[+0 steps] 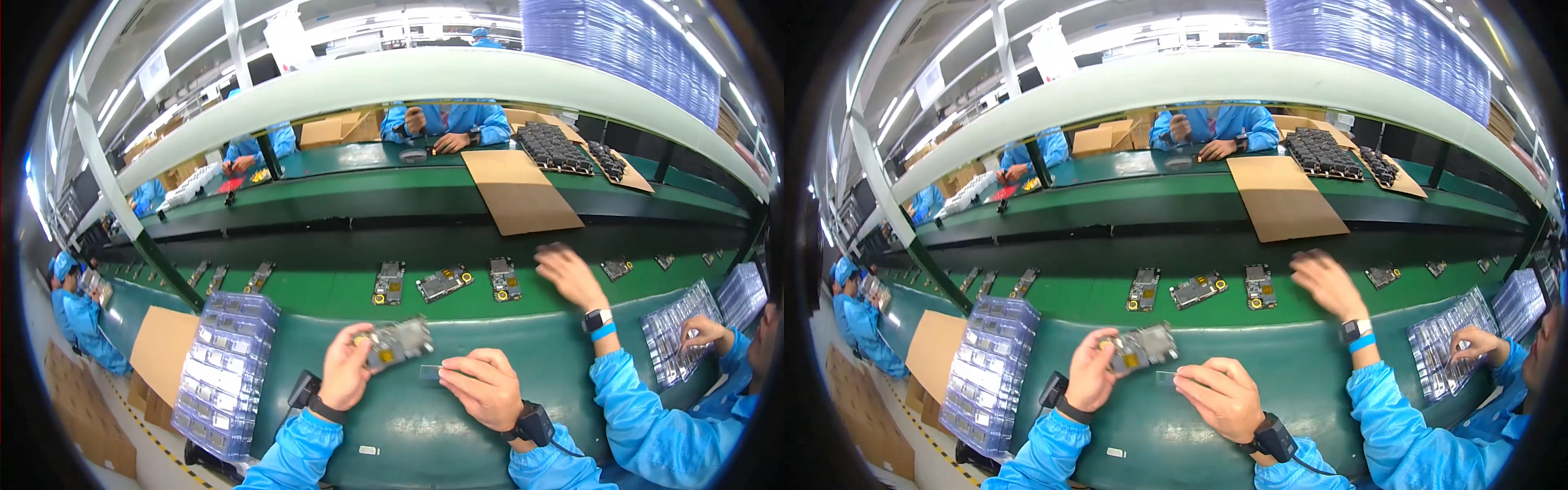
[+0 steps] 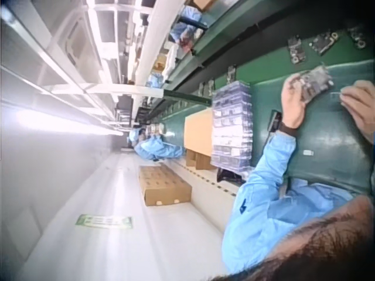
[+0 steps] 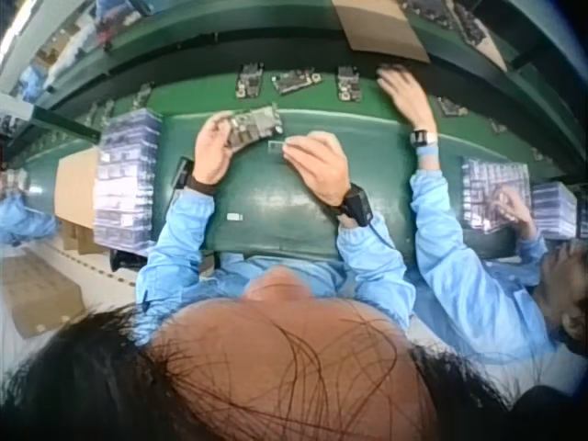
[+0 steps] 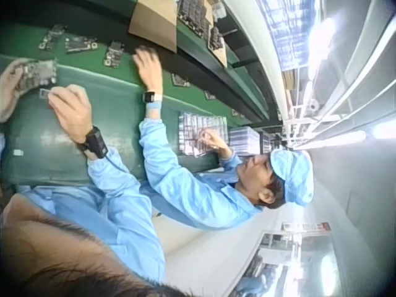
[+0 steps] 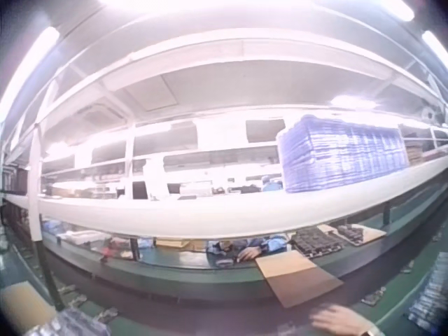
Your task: Assemble and inspect electronic circuit board components on a factory conveyor belt.
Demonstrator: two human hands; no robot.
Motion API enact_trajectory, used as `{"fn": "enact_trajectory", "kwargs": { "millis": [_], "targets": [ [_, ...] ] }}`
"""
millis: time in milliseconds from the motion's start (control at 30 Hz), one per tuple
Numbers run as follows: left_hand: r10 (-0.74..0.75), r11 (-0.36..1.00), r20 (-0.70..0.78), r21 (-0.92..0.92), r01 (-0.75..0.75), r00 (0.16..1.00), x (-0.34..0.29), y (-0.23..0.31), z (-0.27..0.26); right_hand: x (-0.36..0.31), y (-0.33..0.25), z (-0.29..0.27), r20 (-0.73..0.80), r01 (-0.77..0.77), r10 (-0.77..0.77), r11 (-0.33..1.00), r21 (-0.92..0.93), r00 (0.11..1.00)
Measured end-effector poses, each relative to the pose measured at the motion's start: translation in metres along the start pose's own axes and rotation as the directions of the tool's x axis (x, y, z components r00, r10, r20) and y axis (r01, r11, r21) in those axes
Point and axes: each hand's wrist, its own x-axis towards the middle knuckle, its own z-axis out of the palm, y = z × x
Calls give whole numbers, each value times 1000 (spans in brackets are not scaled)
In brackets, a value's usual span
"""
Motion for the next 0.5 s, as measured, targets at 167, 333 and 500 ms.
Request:
{"fn": "enact_trajectory", "kwargs": {
  "millis": [167,333,500],
  "targets": [
    [-162,985,224,-19,170,961,-33,2,31,-1,-6,-1,85,-5,4,1000,11,996],
    [-230,972,276,16,235,933,-47,-2,37,-1,-13,-6,114,-61,56,997,37,992],
    [-262,962,246,-9,273,933,-54,-1,44,-4,-13,-5,190,-111,99,992,56,977]
  ]
}}
